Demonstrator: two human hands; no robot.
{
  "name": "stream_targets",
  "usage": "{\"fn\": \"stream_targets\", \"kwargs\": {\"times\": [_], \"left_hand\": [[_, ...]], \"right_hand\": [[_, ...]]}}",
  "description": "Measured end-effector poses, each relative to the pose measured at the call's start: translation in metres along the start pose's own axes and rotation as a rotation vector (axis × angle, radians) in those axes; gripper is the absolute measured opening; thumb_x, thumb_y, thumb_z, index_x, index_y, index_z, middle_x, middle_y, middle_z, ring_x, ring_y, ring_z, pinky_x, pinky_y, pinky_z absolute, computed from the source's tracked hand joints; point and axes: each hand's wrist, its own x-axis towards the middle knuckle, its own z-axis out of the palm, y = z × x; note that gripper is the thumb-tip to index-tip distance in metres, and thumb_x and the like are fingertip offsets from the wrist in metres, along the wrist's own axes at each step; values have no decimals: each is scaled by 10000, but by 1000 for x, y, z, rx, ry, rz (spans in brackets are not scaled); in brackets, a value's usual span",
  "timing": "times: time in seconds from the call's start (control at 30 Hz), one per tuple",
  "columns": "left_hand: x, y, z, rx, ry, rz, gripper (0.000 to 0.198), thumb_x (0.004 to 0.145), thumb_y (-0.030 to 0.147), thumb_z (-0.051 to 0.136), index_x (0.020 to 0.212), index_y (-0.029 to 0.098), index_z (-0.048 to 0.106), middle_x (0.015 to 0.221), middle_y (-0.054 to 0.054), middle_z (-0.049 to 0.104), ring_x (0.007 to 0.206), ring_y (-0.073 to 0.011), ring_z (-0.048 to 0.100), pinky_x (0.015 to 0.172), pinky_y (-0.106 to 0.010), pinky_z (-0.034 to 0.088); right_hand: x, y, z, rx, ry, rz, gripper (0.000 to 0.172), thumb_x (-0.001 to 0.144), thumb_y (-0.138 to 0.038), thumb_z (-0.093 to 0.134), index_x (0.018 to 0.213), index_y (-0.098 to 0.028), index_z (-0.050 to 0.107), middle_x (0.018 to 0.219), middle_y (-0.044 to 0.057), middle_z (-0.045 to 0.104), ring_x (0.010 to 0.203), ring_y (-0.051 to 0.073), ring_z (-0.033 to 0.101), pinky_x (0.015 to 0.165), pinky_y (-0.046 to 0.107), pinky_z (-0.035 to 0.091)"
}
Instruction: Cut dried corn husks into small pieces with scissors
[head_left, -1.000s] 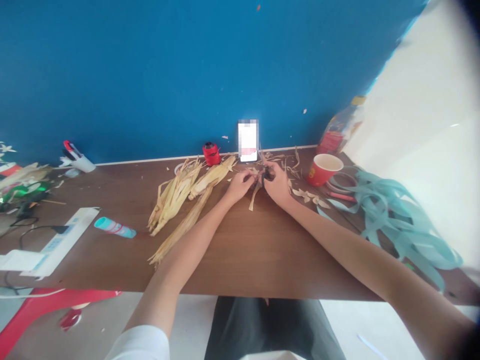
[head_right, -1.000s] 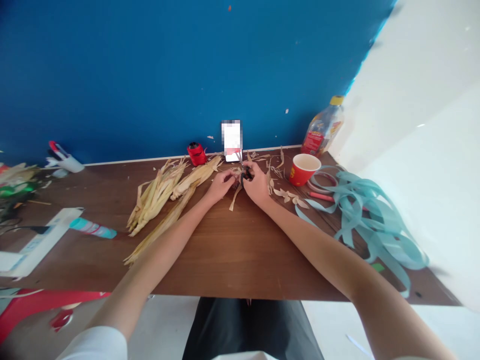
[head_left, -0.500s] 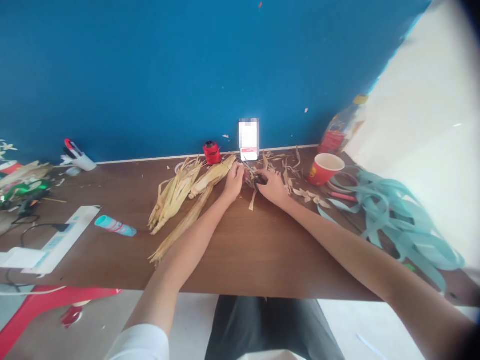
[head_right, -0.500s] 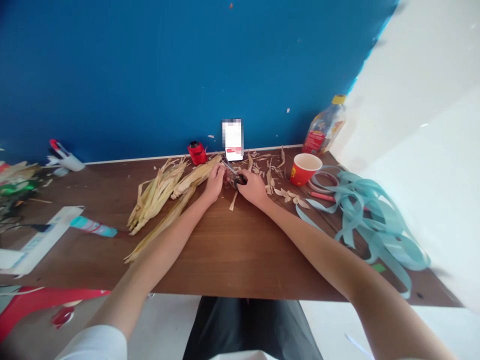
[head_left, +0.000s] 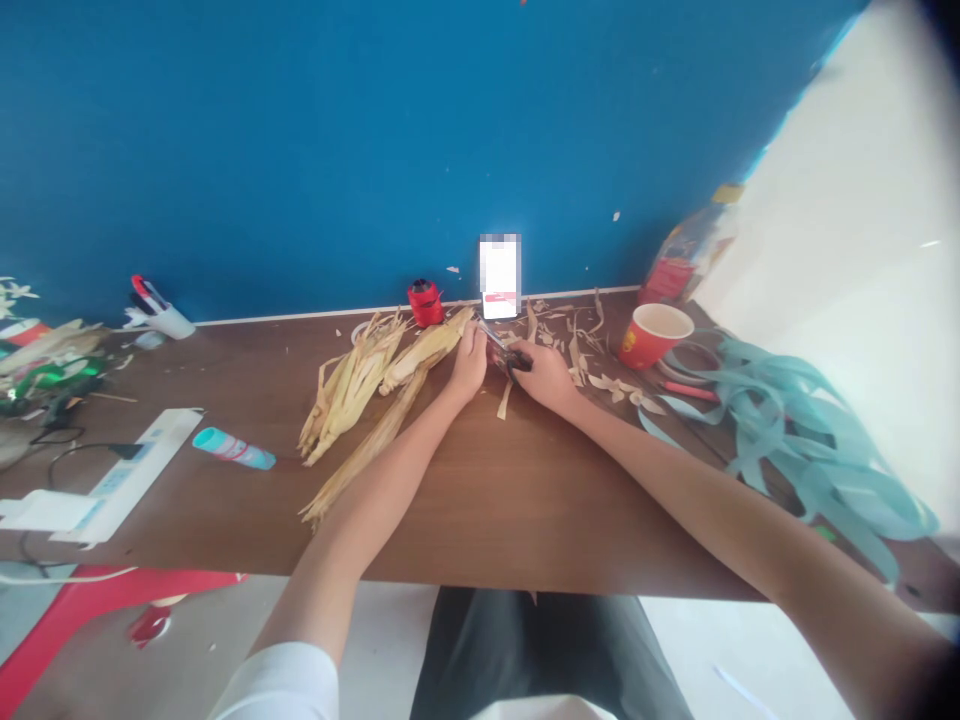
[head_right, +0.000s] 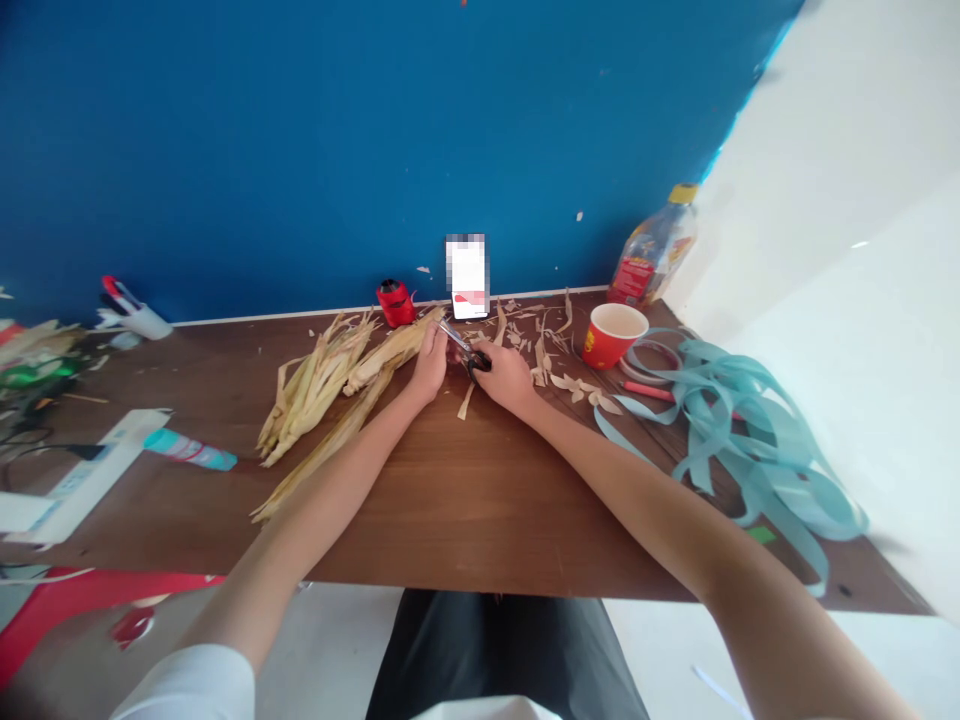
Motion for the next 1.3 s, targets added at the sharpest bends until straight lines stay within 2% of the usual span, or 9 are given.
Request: {"fn": "stream_targets", "kwargs": {"times": [0.47,0.77,0.9,1.03,1.17,1.3], "left_hand": [[-3,9,2,83,17,-9,312,968,482,426,812,212,414,659,23,492,554,-100,507,580,-257,435],[0,10,-4,96,6,41,252,930,344,512,741,210,414,632,27,469,565,-105,474,587,-250,387],[-1,11,-6,147,12,78,245,930,295,478,708,204,426,626,26,463,573,-108,468,596,-250,382],[-1,11,-5,126,4,70,259,941,307,445,706,199,424,660,22,485,572,-100,466,601,-248,400],[0,12,-4,26,7,8,248,948,337,438,743,199,419,711,13,493,552,-89,469,552,-241,398],[0,13,-3,-31,-3,-30,230,942,302,422,735,203,400,667,13,456,562,-102,468,535,-239,404]], "right_hand": [[1,3,3,-44,15,-1,338,738,-162,577,1022,-266,727,858,6,742,812,210,671,728,276,464],[0,1,-2,-70,-19,-11,310,747,-160,565,969,-264,754,794,16,734,751,215,661,673,275,445],[0,3,-2,-81,7,12,278,739,-178,572,931,-252,758,780,26,733,763,227,663,660,279,437],[1,5,-2,7,19,4,252,732,-177,558,882,-226,754,719,14,711,710,204,641,635,267,426],[3,7,1,152,68,7,302,712,-181,568,950,-201,753,793,9,729,707,180,630,651,258,439],[3,5,2,177,28,8,302,722,-225,584,967,-197,758,746,0,712,674,167,605,634,253,435]]}}
